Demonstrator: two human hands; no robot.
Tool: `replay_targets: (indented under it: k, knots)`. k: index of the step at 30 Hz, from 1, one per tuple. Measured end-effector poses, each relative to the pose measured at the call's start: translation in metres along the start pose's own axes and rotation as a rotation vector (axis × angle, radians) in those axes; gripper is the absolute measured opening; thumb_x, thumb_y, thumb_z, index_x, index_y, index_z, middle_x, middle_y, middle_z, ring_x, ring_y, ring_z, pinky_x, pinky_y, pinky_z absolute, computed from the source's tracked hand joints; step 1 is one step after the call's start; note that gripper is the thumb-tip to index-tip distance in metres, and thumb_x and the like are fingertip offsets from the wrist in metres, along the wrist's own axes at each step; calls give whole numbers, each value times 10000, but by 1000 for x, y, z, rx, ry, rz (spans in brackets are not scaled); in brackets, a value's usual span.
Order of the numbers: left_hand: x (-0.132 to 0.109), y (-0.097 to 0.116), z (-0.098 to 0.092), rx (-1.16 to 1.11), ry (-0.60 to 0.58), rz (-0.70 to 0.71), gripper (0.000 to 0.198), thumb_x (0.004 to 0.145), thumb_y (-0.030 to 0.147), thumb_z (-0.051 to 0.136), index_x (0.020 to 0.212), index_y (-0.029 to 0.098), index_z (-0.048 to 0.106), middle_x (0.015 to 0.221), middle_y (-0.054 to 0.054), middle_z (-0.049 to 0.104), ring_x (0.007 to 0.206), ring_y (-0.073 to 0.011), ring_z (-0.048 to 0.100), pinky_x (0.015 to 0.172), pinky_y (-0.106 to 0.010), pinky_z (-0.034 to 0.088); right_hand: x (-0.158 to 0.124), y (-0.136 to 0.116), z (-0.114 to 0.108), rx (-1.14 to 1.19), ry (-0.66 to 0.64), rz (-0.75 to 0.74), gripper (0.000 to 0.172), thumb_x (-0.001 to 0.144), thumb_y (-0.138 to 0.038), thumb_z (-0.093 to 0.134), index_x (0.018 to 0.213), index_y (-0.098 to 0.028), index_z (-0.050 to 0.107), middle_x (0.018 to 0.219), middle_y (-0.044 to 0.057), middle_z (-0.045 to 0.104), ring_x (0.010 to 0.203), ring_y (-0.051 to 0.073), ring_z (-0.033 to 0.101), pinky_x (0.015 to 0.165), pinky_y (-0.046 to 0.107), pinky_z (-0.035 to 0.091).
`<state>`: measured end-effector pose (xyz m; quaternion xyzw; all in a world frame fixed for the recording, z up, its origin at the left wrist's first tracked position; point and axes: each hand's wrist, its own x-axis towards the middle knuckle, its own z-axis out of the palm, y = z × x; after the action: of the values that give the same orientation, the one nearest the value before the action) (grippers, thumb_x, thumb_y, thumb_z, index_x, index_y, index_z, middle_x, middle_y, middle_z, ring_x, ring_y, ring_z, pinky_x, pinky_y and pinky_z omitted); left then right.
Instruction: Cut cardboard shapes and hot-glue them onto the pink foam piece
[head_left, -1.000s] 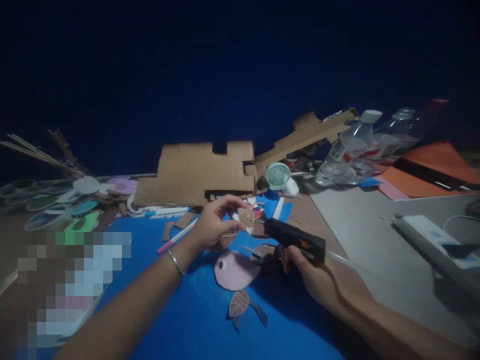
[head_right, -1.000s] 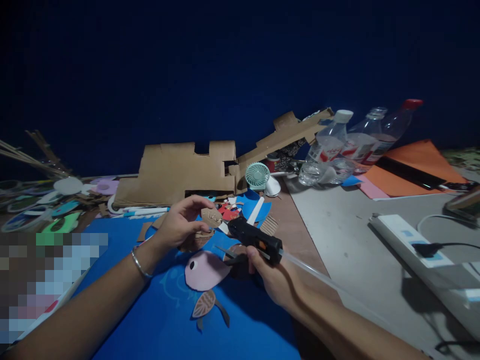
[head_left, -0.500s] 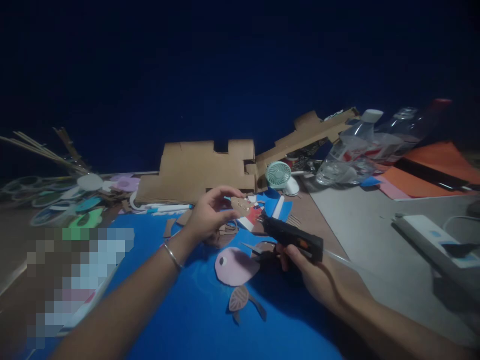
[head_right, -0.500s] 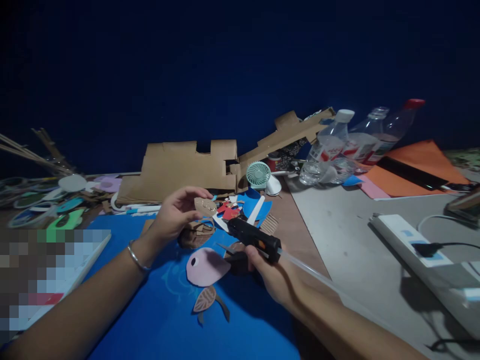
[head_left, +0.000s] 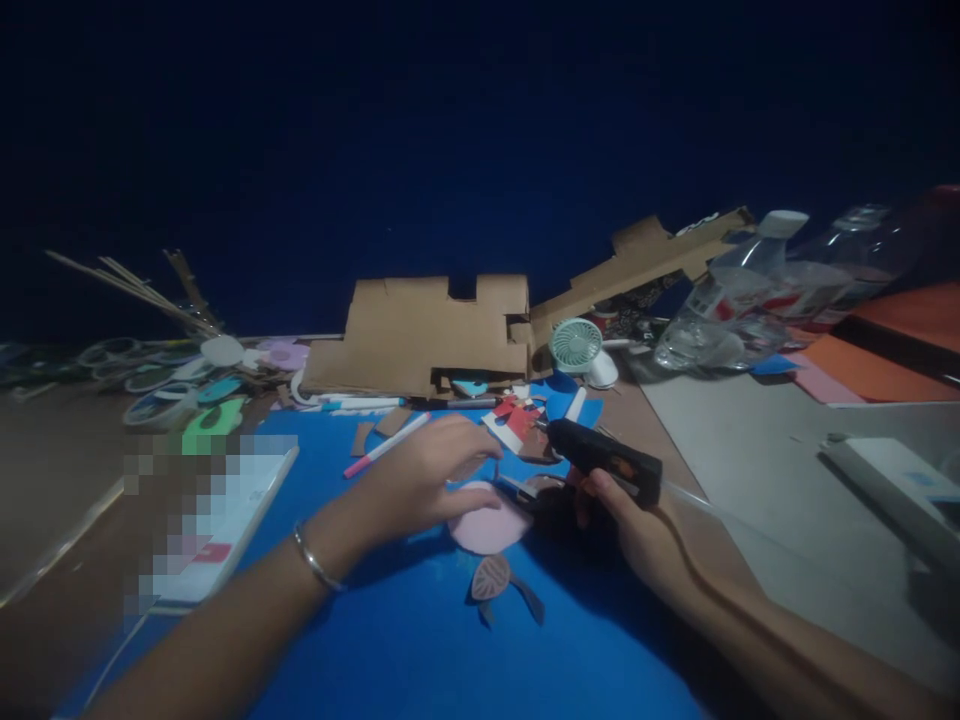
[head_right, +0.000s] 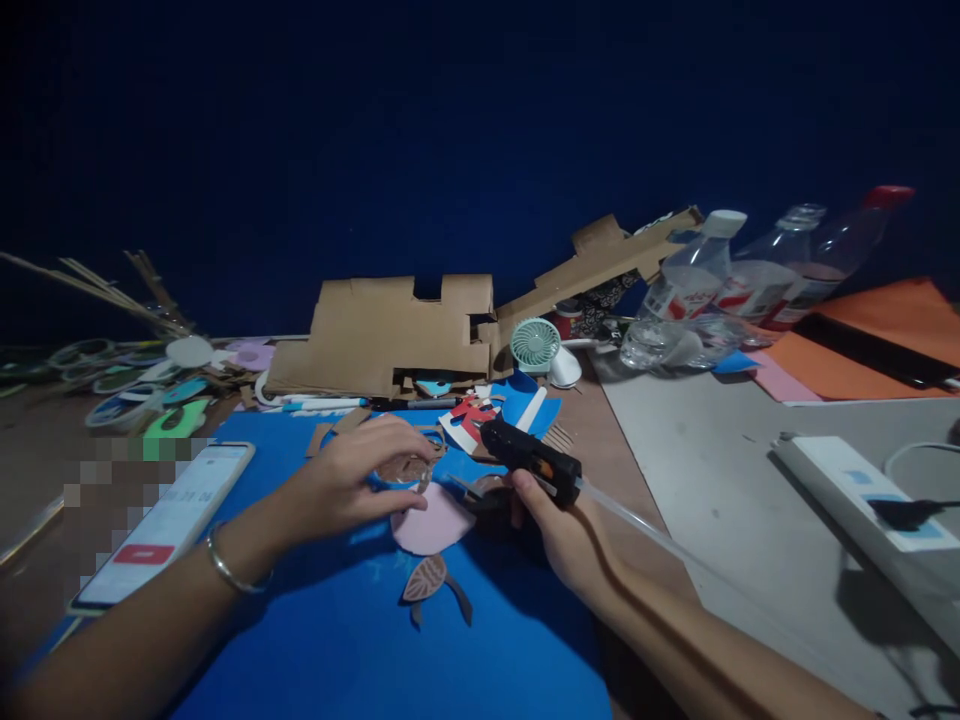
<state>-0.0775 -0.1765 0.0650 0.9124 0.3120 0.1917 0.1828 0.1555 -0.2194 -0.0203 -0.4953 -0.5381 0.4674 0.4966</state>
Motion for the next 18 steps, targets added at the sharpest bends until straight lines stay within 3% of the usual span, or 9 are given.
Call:
replay_targets:
  k: [7,12,18]
  knots:
    - [-6,9,18,129,-199,51,193,815,286,569,970,177,605,963,-70,627,932,-220,533,799,-348,411,0,-11,1,-66,-8,-21,456,837,-481,469,488,-191,511,571,21,547,611,170,522,642,300,401]
    - [-13,5,25,146,-202,69,239,825,321,556,1016,186,605,994,-77,615,917,-210,542,763,-323,425,1,-4,3,32,-3,-8,362,825,-477,495,636,-183,591,541,2,540,552,164,511,595,297,404]
    - [-15,0,29,129,-219,77,211,841,309,532,995,191,615,979,-68,617,933,-206,539,787,-328,421,2,-2,1,-15,-15,-11,323,839,-466,489,767,-186,632,576,-1,568,564,169,520,608,298,395]
